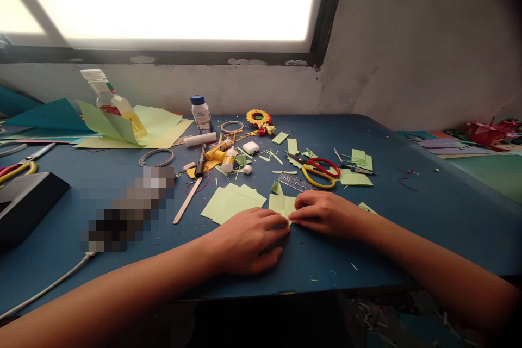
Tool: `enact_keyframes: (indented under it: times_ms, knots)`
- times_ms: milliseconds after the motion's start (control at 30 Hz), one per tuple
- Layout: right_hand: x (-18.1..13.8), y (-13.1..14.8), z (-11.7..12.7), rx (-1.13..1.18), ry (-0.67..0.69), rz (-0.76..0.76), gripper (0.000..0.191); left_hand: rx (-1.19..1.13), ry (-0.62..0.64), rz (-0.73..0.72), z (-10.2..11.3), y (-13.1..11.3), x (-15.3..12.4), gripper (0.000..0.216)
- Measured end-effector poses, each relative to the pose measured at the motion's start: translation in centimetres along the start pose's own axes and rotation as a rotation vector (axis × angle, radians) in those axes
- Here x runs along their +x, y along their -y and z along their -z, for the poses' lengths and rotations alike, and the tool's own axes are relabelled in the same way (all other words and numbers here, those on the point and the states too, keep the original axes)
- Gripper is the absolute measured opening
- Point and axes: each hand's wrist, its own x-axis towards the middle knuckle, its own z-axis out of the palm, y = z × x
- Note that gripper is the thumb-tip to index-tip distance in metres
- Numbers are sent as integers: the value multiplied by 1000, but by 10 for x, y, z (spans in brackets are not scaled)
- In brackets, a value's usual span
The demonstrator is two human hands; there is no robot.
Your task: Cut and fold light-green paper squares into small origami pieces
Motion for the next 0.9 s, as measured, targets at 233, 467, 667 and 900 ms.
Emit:
enact_keyframes:
  times_ms: [233, 467, 667, 900]
  knots:
    - [-1, 13, 6, -225, -15, 185, 28, 23, 21, 38, 2, -6, 4, 34]
    - [-5, 13, 2, -236, -15, 157, 27, 15, 18, 70, 1, -9, 6, 33]
    - [-11, -6, 5, -133, -34, 11, 27, -29, -11, 69, 0, -6, 3, 36]
    - [-10, -8, 9, 55, -54, -120, 27, -99, -89, 95, -2, 2, 6, 26]
